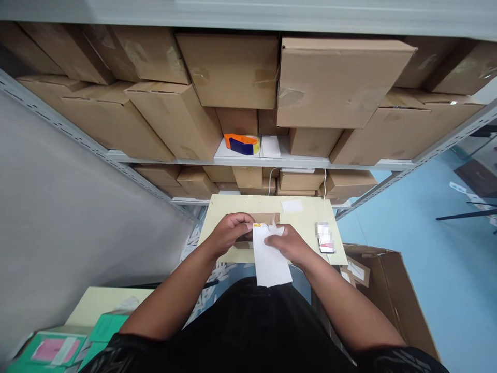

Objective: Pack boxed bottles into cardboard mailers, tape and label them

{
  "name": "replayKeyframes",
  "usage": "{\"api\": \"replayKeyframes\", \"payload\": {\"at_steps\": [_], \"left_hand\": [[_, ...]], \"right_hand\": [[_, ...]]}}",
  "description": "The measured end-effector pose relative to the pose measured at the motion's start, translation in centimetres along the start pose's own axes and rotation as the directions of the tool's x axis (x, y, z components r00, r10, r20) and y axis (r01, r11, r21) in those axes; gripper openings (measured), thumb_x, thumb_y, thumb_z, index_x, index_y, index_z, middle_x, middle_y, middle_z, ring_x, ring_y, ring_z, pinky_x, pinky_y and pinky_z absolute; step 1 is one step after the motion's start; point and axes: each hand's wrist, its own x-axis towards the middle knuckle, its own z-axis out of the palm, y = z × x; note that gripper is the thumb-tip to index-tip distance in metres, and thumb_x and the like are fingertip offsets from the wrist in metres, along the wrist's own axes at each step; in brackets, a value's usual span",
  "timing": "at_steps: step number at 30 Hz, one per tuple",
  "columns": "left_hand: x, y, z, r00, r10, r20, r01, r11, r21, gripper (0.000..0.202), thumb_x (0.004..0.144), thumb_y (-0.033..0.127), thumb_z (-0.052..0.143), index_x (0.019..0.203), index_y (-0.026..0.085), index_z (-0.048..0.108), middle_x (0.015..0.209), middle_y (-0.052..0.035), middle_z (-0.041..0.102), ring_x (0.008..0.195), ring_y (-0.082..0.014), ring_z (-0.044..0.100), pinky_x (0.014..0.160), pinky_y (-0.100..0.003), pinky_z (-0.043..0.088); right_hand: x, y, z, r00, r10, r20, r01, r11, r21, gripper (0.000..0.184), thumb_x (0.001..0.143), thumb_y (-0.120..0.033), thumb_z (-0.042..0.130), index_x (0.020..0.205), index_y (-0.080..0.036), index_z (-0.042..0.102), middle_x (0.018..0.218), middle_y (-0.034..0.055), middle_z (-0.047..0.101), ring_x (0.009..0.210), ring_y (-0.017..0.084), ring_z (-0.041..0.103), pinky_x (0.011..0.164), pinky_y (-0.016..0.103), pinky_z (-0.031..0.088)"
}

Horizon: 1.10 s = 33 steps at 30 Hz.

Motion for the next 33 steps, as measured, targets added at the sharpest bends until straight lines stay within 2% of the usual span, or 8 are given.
{"api": "replayKeyframes", "payload": {"at_steps": [4,8,20,27,33], "left_hand": [[-0.2,0.3,0.2,0.998,-0.051,0.034,0.051,0.999,-0.016,0.016,0.072,0.030,0.073,0.073,0.014,0.069,0.066,-0.0007,0.063,0.063,-0.0115,0.055,0.065,-0.025,0.045],[-0.4,0.2,0.1,0.992,-0.089,0.091,0.093,0.995,-0.043,0.019,0.071,0.031,0.074,0.072,0.013,0.068,0.063,-0.0008,0.063,0.060,-0.0109,0.054,0.063,-0.025,0.042],[-0.6,-1.1,-0.9,0.977,-0.115,0.179,0.133,0.987,-0.091,0.018,0.071,0.030,0.076,0.072,0.013,0.069,0.065,-0.0022,0.065,0.062,-0.0120,0.056,0.063,-0.026,0.042],[-0.4,-1.8,-0.9,0.974,-0.144,0.175,0.158,0.985,-0.068,0.018,0.068,0.029,0.076,0.072,0.012,0.071,0.065,-0.0020,0.064,0.061,-0.0119,0.055,0.063,-0.026,0.043],[-0.1,-2.2,-1.3,0.977,-0.146,0.157,0.162,0.982,-0.093,0.019,0.070,0.030,0.070,0.073,0.012,0.072,0.065,-0.0029,0.064,0.059,-0.0127,0.056,0.063,-0.027,0.044]], "right_hand": [[-0.7,-0.7,-0.2,0.998,0.049,0.048,-0.046,0.997,-0.055,0.018,0.063,-0.028,0.073,0.073,-0.014,0.071,0.062,-0.0011,0.064,0.054,0.013,0.055,0.053,0.024,0.039],[-1.0,-0.9,-0.2,0.993,0.082,0.089,-0.073,0.992,-0.099,0.017,0.063,-0.028,0.073,0.072,-0.014,0.070,0.064,-0.0004,0.065,0.056,0.014,0.057,0.054,0.024,0.041],[-0.9,-0.6,-0.2,0.981,0.146,0.128,-0.134,0.986,-0.096,0.017,0.058,-0.027,0.074,0.068,-0.015,0.066,0.060,-0.0023,0.061,0.052,0.012,0.052,0.051,0.023,0.037],[-0.6,-0.3,-0.3,0.976,0.155,0.156,-0.138,0.984,-0.110,0.016,0.060,-0.026,0.073,0.069,-0.015,0.066,0.061,-0.0029,0.061,0.053,0.011,0.052,0.051,0.022,0.037],[-0.3,-0.2,-0.4,0.972,0.156,0.174,-0.134,0.982,-0.131,0.015,0.061,-0.026,0.073,0.070,-0.015,0.067,0.063,-0.0028,0.062,0.055,0.012,0.053,0.053,0.023,0.038]]}}
